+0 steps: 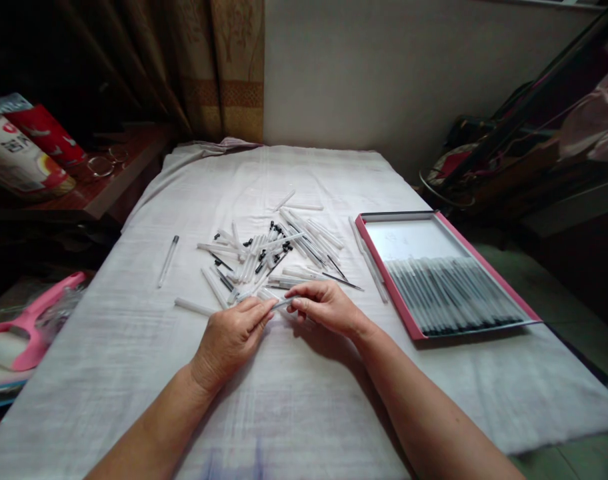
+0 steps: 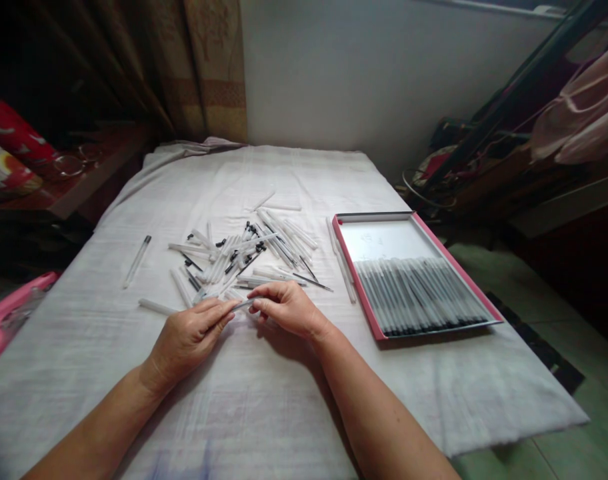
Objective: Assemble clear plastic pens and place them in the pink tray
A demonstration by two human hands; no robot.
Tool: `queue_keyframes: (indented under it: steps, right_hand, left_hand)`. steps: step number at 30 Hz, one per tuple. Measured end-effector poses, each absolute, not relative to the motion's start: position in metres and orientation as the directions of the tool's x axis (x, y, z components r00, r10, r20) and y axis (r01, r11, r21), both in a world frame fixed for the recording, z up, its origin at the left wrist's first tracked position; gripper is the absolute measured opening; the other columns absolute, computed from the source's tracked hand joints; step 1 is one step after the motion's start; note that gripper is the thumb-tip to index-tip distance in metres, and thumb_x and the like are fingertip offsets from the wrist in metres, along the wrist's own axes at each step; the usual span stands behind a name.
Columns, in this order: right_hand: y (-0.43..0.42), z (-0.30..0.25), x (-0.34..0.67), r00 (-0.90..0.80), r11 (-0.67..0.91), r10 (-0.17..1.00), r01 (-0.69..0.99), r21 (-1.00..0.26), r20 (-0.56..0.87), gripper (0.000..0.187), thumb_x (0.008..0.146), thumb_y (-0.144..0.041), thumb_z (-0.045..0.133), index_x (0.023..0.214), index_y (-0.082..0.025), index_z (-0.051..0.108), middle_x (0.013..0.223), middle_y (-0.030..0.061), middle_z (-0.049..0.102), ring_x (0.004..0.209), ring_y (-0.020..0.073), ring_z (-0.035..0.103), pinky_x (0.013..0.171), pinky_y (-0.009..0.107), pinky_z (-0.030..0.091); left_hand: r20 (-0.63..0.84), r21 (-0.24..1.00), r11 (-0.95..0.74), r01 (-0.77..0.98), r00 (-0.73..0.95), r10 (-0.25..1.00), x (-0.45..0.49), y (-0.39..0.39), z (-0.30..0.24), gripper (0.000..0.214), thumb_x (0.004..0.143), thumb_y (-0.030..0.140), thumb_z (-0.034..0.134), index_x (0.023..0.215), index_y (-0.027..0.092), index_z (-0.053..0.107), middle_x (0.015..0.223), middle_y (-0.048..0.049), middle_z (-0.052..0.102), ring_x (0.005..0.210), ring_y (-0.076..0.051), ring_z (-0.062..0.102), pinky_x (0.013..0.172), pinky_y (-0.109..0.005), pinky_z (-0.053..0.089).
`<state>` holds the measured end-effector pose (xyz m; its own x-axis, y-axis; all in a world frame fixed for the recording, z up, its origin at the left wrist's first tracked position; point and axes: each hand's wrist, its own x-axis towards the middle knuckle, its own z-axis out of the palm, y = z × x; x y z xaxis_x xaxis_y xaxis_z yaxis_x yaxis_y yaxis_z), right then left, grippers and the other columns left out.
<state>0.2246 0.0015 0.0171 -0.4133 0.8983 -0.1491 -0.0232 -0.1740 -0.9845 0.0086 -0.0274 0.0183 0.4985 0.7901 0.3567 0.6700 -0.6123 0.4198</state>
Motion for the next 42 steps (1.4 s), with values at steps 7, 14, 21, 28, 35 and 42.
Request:
queue_keyframes:
  steps: [7, 14, 21, 28, 35, 42]
  right_hand:
    - [0.001, 0.021, 0.219, -0.393, -0.135, 0.914, -0.063, -0.989, -0.099, 0.025, 0.075, -0.038, 0.072, 0.086, -0.018, 0.063, 0.068, -0.0005, 0.068, 0.056, 0.0104, 0.060, 0.056, 0.024, 0.048]
    - [0.004, 0.032, 0.220, -0.312, -0.105, 0.948, -0.107, -0.989, -0.067, 0.029, 0.068, -0.038, 0.076, 0.082, -0.019, 0.060, 0.065, -0.0030, 0.063, 0.055, 0.0095, 0.057, 0.054, 0.022, 0.046]
    - [0.009, 0.042, 0.234, -0.045, -0.029, 0.999, -0.181, -0.983, -0.021, 0.030, 0.065, -0.042, 0.075, 0.080, -0.020, 0.061, 0.055, -0.0064, 0.053, 0.047, 0.0072, 0.045, 0.042, 0.019, 0.030]
    - [0.013, 0.060, 0.256, 0.101, 0.124, 0.988, -0.112, -0.986, 0.113, 0.039, 0.069, -0.054, 0.071, 0.081, -0.019, 0.061, 0.073, 0.0008, 0.063, 0.059, 0.0110, 0.056, 0.043, 0.019, 0.035]
    - [0.025, 0.088, 0.403, 0.434, 0.099, 0.801, 0.582, -0.807, 0.412, 0.047, 0.077, -0.053, 0.061, 0.102, -0.015, 0.070, 0.087, 0.0093, 0.072, 0.075, 0.0196, 0.065, 0.062, 0.028, 0.048]
    - [0.013, 0.068, 0.502, 0.489, -0.464, 0.867, 0.863, -0.202, 0.096, 0.045, 0.074, -0.043, 0.065, 0.112, -0.020, 0.073, 0.090, 0.0090, 0.076, 0.078, 0.0258, 0.068, 0.064, 0.032, 0.045]
  left_hand:
    - [0.454, 0.485, -0.624, 0.612, 0.434, 0.778, 0.018, -0.024, 0.014, 0.027, 0.096, 0.026, 0.050, 0.116, 0.020, 0.067, 0.099, -0.0061, 0.074, 0.088, -0.017, 0.071, 0.078, -0.025, 0.056]
    - [0.497, 0.515, -0.621, 0.591, 0.384, 0.778, 0.023, -0.019, 0.008, 0.029, 0.095, 0.028, 0.053, 0.121, 0.023, 0.064, 0.109, -0.0070, 0.073, 0.099, -0.019, 0.069, 0.087, -0.032, 0.056]
    - [0.527, 0.490, -0.596, 0.636, 0.328, 0.784, 0.015, -0.015, 0.002, 0.030, 0.096, 0.034, 0.050, 0.115, 0.020, 0.068, 0.106, -0.0077, 0.075, 0.098, -0.020, 0.070, 0.090, -0.032, 0.056]
    - [0.516, 0.467, -0.619, 0.632, 0.373, 0.771, 0.015, -0.016, 0.004, 0.030, 0.095, 0.033, 0.051, 0.118, 0.021, 0.066, 0.106, -0.0076, 0.073, 0.098, -0.019, 0.069, 0.086, -0.029, 0.055]
    - [0.548, 0.458, -0.621, 0.636, 0.348, 0.760, 0.011, -0.015, 0.008, 0.029, 0.095, 0.030, 0.050, 0.118, 0.023, 0.066, 0.104, -0.0058, 0.072, 0.094, -0.018, 0.069, 0.082, -0.027, 0.056]
    - [0.566, 0.445, -0.624, 0.643, 0.337, 0.752, 0.010, -0.014, 0.005, 0.028, 0.094, 0.028, 0.051, 0.117, 0.024, 0.067, 0.103, -0.0058, 0.072, 0.093, -0.018, 0.069, 0.081, -0.027, 0.056]
